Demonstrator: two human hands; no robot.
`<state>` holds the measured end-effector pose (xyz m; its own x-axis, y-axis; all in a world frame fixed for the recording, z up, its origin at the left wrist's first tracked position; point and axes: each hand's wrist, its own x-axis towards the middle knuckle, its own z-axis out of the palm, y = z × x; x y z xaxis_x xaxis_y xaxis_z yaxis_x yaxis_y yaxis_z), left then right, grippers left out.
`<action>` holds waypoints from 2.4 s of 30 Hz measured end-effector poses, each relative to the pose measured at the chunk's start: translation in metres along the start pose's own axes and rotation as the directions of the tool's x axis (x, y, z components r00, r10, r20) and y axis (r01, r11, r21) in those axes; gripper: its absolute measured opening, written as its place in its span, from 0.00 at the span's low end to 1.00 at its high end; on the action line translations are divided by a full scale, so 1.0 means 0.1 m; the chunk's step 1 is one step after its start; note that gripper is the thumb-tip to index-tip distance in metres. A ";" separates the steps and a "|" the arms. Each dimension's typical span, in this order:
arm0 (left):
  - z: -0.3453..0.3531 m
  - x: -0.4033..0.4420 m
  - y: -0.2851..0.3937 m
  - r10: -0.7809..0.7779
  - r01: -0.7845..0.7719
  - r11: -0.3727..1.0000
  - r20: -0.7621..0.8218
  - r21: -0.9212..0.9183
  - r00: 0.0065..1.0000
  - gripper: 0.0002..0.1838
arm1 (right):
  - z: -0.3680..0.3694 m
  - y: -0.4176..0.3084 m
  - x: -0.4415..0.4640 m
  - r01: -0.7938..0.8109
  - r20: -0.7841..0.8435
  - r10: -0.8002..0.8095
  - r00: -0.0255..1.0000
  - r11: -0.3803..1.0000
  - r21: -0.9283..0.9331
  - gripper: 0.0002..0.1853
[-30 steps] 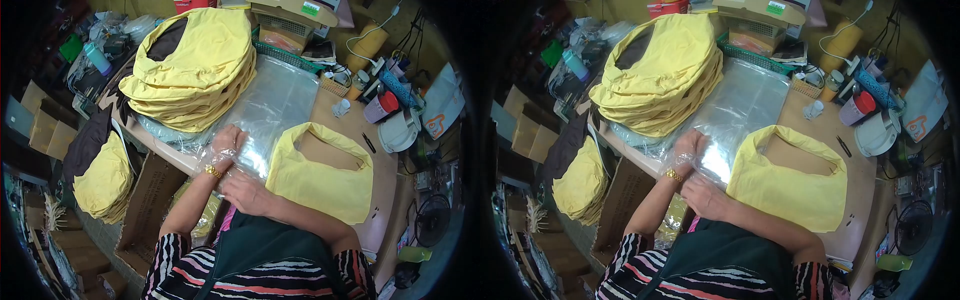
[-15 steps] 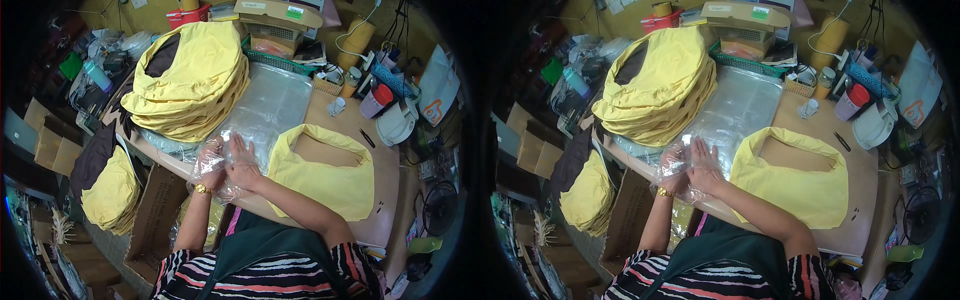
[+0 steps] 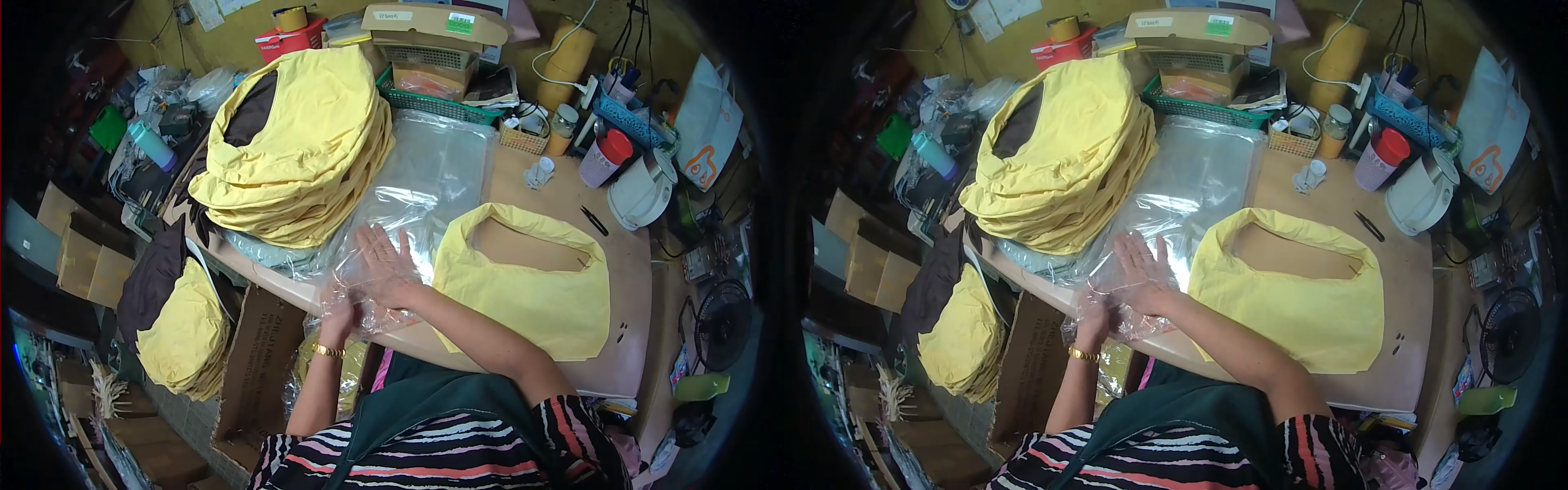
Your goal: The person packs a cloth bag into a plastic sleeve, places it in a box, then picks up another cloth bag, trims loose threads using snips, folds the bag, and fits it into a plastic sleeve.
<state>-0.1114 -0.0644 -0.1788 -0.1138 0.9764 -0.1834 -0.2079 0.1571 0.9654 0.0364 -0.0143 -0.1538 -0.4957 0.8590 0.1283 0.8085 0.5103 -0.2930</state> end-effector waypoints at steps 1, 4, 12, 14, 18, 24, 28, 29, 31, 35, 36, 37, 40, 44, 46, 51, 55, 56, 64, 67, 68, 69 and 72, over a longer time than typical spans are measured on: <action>0.09 -0.14 0.05 -0.112 0.110 0.991 -0.024 -0.073 0.993 0.19 | -0.03 0.01 0.02 -0.004 -0.002 0.004 1.000 1.000 0.002 0.47; 0.01 -0.31 -0.39 0.009 -0.007 0.975 -0.007 0.221 1.000 0.20 | -0.15 0.11 0.20 0.015 0.078 -0.020 0.997 0.998 0.055 0.47; 0.30 -0.69 0.66 0.260 -0.448 0.177 0.398 0.876 0.880 0.15 | -0.28 0.01 0.21 -0.104 0.276 0.107 0.955 0.994 -0.027 0.57; 0.40 -0.81 1.04 0.202 -0.487 0.346 0.443 0.802 0.873 0.15 | -0.42 0.06 0.30 -0.125 0.319 0.116 0.941 0.992 0.006 0.58; 0.12 -0.91 1.78 0.304 -0.419 0.789 0.306 0.450 0.902 0.15 | -0.19 0.26 0.49 -0.072 0.182 0.049 0.982 0.990 0.124 0.55; -0.59 -0.96 2.56 0.661 -0.599 0.673 0.010 0.434 0.750 0.06 | -0.30 0.23 0.50 -0.089 0.273 0.088 0.958 0.996 -0.009 0.53; -0.51 -0.94 2.96 0.723 -0.594 0.455 0.114 0.664 0.681 0.07 | -0.15 0.14 0.38 -0.135 0.175 0.107 0.979 0.979 0.153 0.49; -0.40 -0.92 3.03 0.723 -0.598 0.379 0.177 0.706 0.668 0.08 | -0.23 0.07 0.37 -0.261 0.364 0.167 0.916 0.938 0.227 0.46; -0.06 -0.90 3.11 0.690 -0.633 0.219 0.341 0.742 0.638 0.11 | -0.68 -0.06 0.15 -0.208 0.631 -0.149 0.761 0.866 0.455 0.41; 0.83 -0.76 2.50 0.444 -0.806 -0.013 0.726 0.591 0.525 0.17 | -1.36 0.04 -0.68 -0.254 0.234 -0.132 0.963 -0.165 0.953 0.29; 1.07 -0.71 2.09 0.378 -0.852 -0.050 0.799 0.521 0.467 0.19 | -1.49 0.10 -0.86 -0.092 0.108 0.028 0.994 -0.334 0.938 0.22; 1.27 -0.54 1.42 0.424 -0.915 -0.072 0.843 0.396 0.331 0.13 | -1.45 0.23 -0.98 -0.008 0.057 0.177 0.983 -0.266 0.964 0.18; 1.67 -0.71 0.84 0.117 -0.910 -0.027 0.905 0.414 0.409 0.14 | -1.04 0.77 -1.30 -0.029 -0.029 0.450 0.893 0.122 0.992 0.11; 2.10 -0.86 1.38 0.411 -0.935 -0.013 0.854 0.354 0.318 0.15 | -1.04 1.01 -1.86 -0.101 -0.029 0.531 0.847 0.214 0.972 0.06; 2.26 -0.57 1.28 0.472 -0.949 -0.133 0.860 0.286 0.194 0.15 | -1.05 1.12 -2.12 -0.050 -0.107 0.446 0.889 0.327 0.944 0.06; 2.41 -0.17 0.91 0.054 -0.912 0.321 0.957 0.253 0.285 0.14 | -1.36 1.21 -2.53 -0.051 -0.096 0.753 0.651 0.170 0.984 0.07; 2.50 -0.37 0.77 0.107 -0.809 0.483 0.894 0.335 0.434 0.13 | -1.39 1.41 -2.70 -0.155 -0.240 0.851 0.467 0.346 0.925 0.10; 2.50 -0.40 0.75 0.064 -0.803 0.456 0.886 0.384 0.460 0.12 | -1.43 1.40 -2.71 -0.180 -0.244 0.894 0.377 0.329 0.927 0.11; 2.18 -0.19 0.72 0.021 -0.846 0.234 0.867 0.480 0.497 0.08 | -1.70 1.63 -3.03 -0.822 -0.663 0.684 0.304 0.541 0.180 0.14; 2.36 -0.54 0.62 0.110 -0.877 0.318 0.904 0.361 0.412 0.07 | -1.74 1.11 -2.57 -0.461 -0.736 0.412 0.538 0.874 0.152 0.24; 2.40 -0.67 0.65 0.149 -0.874 0.349 0.902 0.336 0.406 0.07 | -1.68 0.91 -2.41 -0.374 -0.685 0.355 0.636 0.918 0.129 0.23; 2.38 -0.69 0.68 0.148 -0.876 0.348 0.903 0.335 0.404 0.07 | -1.64 0.81 -2.31 -0.281 -0.630 0.286 0.722 0.953 0.111 0.21; 2.22 -0.65 0.85 0.062 -0.839 0.316 0.872 0.443 0.485 0.08 | -1.44 1.00 -2.32 -0.357 0.025 0.512 0.859 0.563 0.746 0.15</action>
<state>0.0942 -0.0820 -0.0433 0.7795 0.6122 0.1327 0.4606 -0.7038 0.5409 0.2779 -0.1571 -0.0766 -0.0197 0.9978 -0.0630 0.3954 -0.0501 -0.9171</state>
